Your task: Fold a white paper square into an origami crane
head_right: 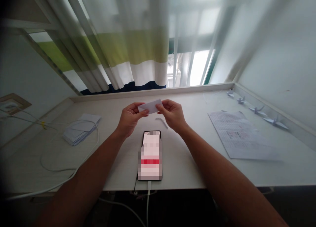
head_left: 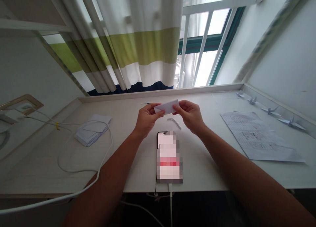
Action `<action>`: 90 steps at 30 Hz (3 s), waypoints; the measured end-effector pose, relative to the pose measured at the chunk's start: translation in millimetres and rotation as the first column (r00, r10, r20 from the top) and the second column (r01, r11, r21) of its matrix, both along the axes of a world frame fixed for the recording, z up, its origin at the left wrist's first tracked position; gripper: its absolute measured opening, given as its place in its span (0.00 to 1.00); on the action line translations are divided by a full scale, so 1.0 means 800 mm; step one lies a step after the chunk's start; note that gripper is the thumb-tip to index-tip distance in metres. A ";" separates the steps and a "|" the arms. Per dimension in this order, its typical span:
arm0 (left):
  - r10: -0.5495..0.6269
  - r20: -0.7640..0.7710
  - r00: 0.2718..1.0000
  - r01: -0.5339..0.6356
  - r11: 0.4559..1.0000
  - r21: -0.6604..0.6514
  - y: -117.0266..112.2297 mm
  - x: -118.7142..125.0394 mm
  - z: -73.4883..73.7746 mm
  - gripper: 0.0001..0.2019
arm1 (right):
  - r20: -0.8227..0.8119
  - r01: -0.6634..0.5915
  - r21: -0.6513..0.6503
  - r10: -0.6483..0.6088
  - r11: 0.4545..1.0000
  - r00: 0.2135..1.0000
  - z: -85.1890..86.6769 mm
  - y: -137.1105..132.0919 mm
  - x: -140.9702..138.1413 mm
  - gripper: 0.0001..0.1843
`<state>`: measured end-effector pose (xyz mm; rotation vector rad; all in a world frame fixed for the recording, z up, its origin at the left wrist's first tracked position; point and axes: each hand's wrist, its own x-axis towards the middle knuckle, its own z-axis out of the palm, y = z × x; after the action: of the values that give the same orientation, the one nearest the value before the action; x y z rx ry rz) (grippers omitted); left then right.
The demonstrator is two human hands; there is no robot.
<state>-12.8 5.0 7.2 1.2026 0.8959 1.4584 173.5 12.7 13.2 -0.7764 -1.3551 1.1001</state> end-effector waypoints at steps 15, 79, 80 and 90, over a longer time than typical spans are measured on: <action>-0.158 -0.119 0.980 0.154 0.987 -0.041 -0.005 -0.001 -0.003 0.17 | 0.019 -0.015 0.018 0.014 1.000 1.000 -0.003 0.000 0.000 0.17; 0.030 0.071 0.997 -0.021 0.992 -0.126 -0.011 0.017 0.000 0.18 | 0.164 -0.037 0.048 0.029 0.998 0.986 -0.017 0.001 -0.009 0.26; 0.028 0.075 0.997 -0.018 0.992 -0.127 -0.011 0.017 -0.001 0.18 | 0.152 -0.037 0.049 0.030 0.998 0.988 -0.017 0.001 -0.010 0.27; 0.112 0.096 0.989 -0.095 0.981 -0.168 -0.002 0.010 -0.005 0.17 | 0.199 -0.086 0.003 0.084 0.996 0.976 -0.018 -0.001 -0.012 0.24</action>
<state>-4.7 3.7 3.1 0.9616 0.9974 1.4858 163.9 11.9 -1.4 -0.8435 -1.5743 1.1024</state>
